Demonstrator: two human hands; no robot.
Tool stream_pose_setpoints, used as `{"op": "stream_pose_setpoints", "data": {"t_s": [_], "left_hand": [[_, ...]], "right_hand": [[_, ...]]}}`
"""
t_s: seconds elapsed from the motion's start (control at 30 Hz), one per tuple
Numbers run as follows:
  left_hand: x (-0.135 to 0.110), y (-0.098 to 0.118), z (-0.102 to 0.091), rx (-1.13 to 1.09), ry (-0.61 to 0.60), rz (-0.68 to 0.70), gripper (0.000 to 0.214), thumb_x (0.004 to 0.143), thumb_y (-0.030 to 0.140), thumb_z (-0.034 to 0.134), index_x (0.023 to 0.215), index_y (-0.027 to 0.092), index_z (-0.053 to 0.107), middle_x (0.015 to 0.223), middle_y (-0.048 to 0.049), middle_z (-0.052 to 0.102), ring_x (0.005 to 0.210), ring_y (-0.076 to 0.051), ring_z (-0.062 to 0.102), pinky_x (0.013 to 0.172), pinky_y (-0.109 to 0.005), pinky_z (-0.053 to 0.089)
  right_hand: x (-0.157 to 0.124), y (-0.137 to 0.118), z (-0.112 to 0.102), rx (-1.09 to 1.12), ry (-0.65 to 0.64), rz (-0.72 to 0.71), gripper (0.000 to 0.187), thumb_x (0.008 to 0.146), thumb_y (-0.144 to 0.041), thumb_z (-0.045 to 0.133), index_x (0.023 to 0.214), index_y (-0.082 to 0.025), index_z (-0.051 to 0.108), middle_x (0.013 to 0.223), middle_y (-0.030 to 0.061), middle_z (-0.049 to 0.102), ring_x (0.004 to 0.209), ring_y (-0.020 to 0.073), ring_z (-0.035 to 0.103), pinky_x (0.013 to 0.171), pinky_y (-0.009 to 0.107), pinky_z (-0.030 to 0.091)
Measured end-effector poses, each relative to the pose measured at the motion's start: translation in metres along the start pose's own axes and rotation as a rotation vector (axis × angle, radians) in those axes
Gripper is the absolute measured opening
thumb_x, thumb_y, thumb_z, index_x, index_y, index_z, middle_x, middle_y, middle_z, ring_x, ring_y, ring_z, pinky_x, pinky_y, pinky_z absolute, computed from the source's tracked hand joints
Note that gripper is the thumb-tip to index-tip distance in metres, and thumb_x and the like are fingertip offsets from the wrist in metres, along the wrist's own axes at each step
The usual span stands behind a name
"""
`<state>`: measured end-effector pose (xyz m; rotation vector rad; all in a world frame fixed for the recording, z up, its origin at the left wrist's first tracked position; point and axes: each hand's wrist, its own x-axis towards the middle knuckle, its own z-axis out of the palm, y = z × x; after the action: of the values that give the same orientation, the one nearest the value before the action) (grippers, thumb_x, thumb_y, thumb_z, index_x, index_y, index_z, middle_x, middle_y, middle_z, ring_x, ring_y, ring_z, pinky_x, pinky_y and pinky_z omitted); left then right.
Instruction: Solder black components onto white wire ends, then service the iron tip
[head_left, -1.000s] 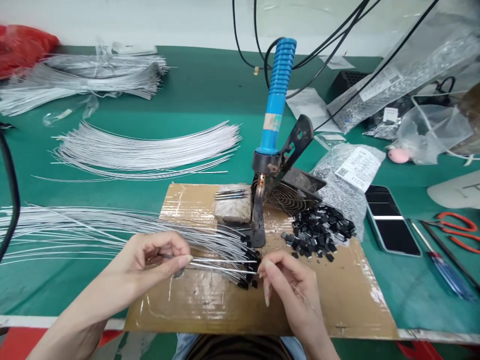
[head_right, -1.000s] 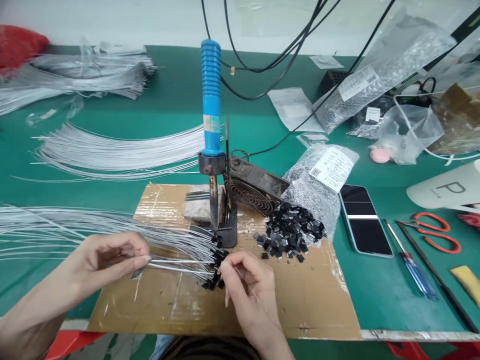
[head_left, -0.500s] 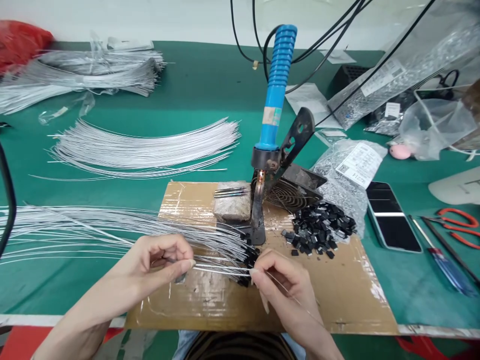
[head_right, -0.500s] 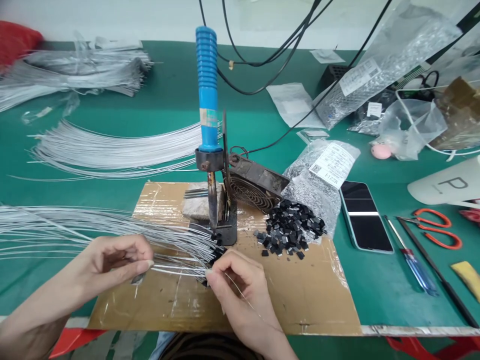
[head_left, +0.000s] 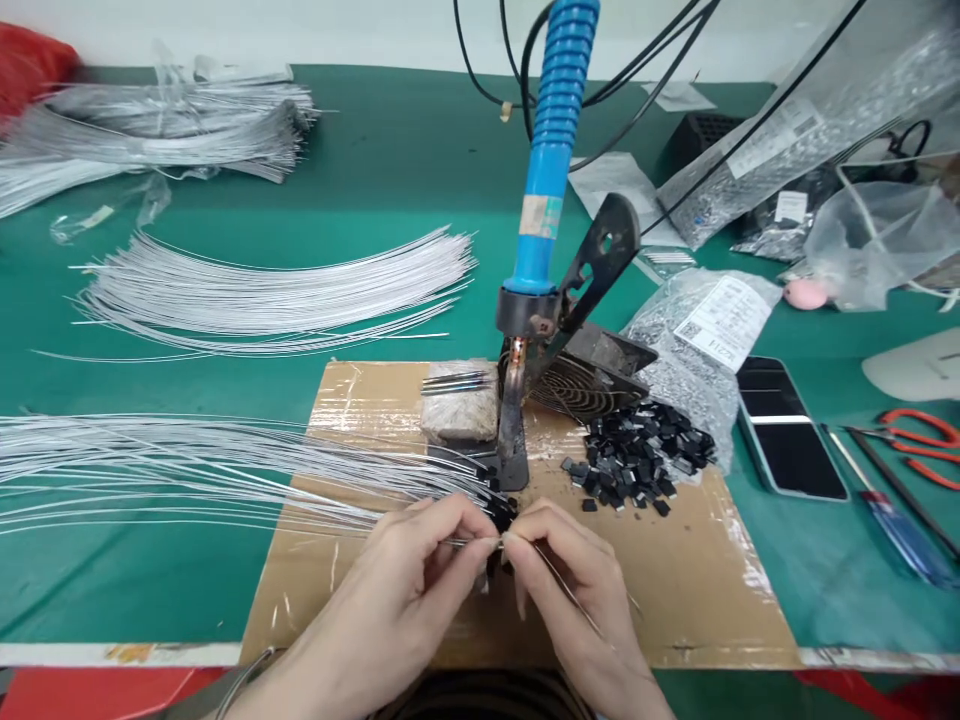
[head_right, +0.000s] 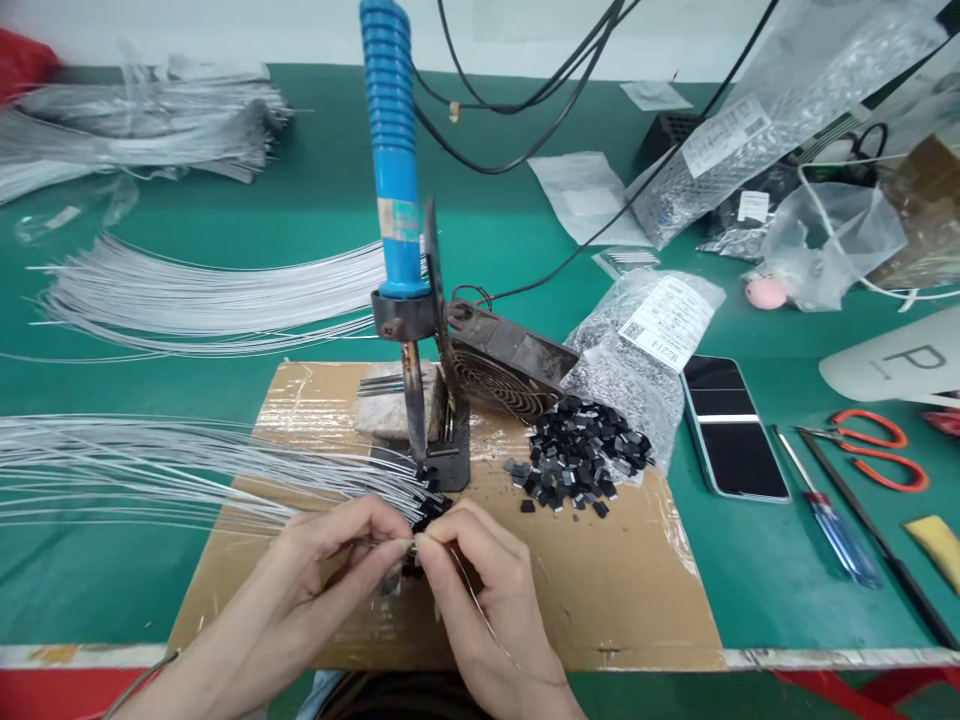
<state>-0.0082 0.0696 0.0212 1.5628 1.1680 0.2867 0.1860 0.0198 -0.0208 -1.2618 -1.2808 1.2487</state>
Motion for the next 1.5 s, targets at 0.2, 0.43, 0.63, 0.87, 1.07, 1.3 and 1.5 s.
{"op": "stream_pose_setpoints", "data": {"t_s": [0.2, 0.43, 0.63, 0.87, 1.07, 1.3, 1.5], "left_hand": [[0.008, -0.003, 0.003, -0.175, 0.088, -0.097, 0.036, 0.105, 0.052, 0.057, 0.086, 0.022, 0.065, 0.071, 0.0026, 0.052, 0.065, -0.015, 0.044, 0.060, -0.029, 0.031], [0.008, -0.006, 0.004, -0.248, 0.138, -0.128, 0.035, 0.102, 0.054, 0.062, 0.090, 0.022, 0.067, 0.070, 0.0030, 0.054, 0.064, -0.014, 0.043, 0.059, -0.027, 0.031], [0.007, 0.005, 0.004, -0.277, 0.184, -0.134, 0.034, 0.101, 0.050, 0.066, 0.087, 0.020, 0.072, 0.073, -0.0012, 0.066, 0.065, -0.014, 0.054, 0.060, -0.026, 0.037], [0.006, -0.002, 0.006, -0.145, 0.210, -0.085, 0.033, 0.102, 0.049, 0.065, 0.086, 0.021, 0.074, 0.070, -0.0023, 0.069, 0.064, -0.016, 0.059, 0.058, -0.025, 0.044], [0.006, 0.004, 0.007, -0.167, 0.263, -0.076, 0.029, 0.099, 0.044, 0.070, 0.082, 0.020, 0.074, 0.071, -0.0025, 0.073, 0.063, -0.016, 0.064, 0.058, -0.024, 0.048], [0.004, 0.002, 0.009, -0.168, 0.243, -0.091, 0.029, 0.100, 0.044, 0.068, 0.082, 0.021, 0.071, 0.071, -0.0018, 0.070, 0.064, -0.016, 0.060, 0.058, -0.025, 0.043], [0.004, 0.004, 0.009, -0.236, 0.215, -0.135, 0.031, 0.099, 0.044, 0.068, 0.079, 0.021, 0.070, 0.065, 0.0014, 0.059, 0.059, -0.013, 0.046, 0.055, -0.026, 0.031]], "right_hand": [[-0.001, 0.015, -0.003, 0.493, 0.229, 0.083, 0.057, 0.116, -0.056, 0.032, 0.116, -0.024, 0.080, 0.093, 0.0046, 0.071, 0.070, 0.0182, 0.072, 0.068, 0.031, 0.060], [-0.002, 0.006, 0.006, 0.304, 0.329, 0.101, 0.039, 0.114, -0.042, 0.056, 0.098, -0.022, 0.085, 0.076, 0.0022, 0.065, 0.063, 0.0123, 0.064, 0.061, 0.023, 0.053], [0.005, 0.003, 0.023, 0.433, 0.242, 0.120, 0.015, 0.103, -0.033, 0.076, 0.104, -0.027, 0.089, 0.085, 0.0032, 0.071, 0.055, 0.0097, 0.062, 0.051, 0.021, 0.054], [0.005, -0.004, 0.028, 0.572, 0.286, 0.289, 0.015, 0.091, -0.041, 0.088, 0.093, -0.026, 0.090, 0.077, 0.0008, 0.069, 0.050, 0.0085, 0.058, 0.047, 0.020, 0.054], [0.007, -0.010, 0.027, 0.623, 0.280, 0.344, 0.021, 0.088, -0.044, 0.090, 0.088, -0.023, 0.088, 0.071, -0.0003, 0.069, 0.046, 0.0065, 0.057, 0.045, 0.017, 0.050], [0.005, 0.001, 0.024, 0.688, 0.206, 0.314, 0.018, 0.091, -0.040, 0.088, 0.088, -0.022, 0.087, 0.070, 0.0001, 0.069, 0.043, 0.0056, 0.055, 0.042, 0.014, 0.045], [0.008, 0.003, 0.019, 0.788, 0.136, 0.361, 0.020, 0.087, -0.040, 0.092, 0.083, -0.020, 0.087, 0.066, 0.0009, 0.069, 0.040, 0.0059, 0.056, 0.040, 0.013, 0.043]]}}
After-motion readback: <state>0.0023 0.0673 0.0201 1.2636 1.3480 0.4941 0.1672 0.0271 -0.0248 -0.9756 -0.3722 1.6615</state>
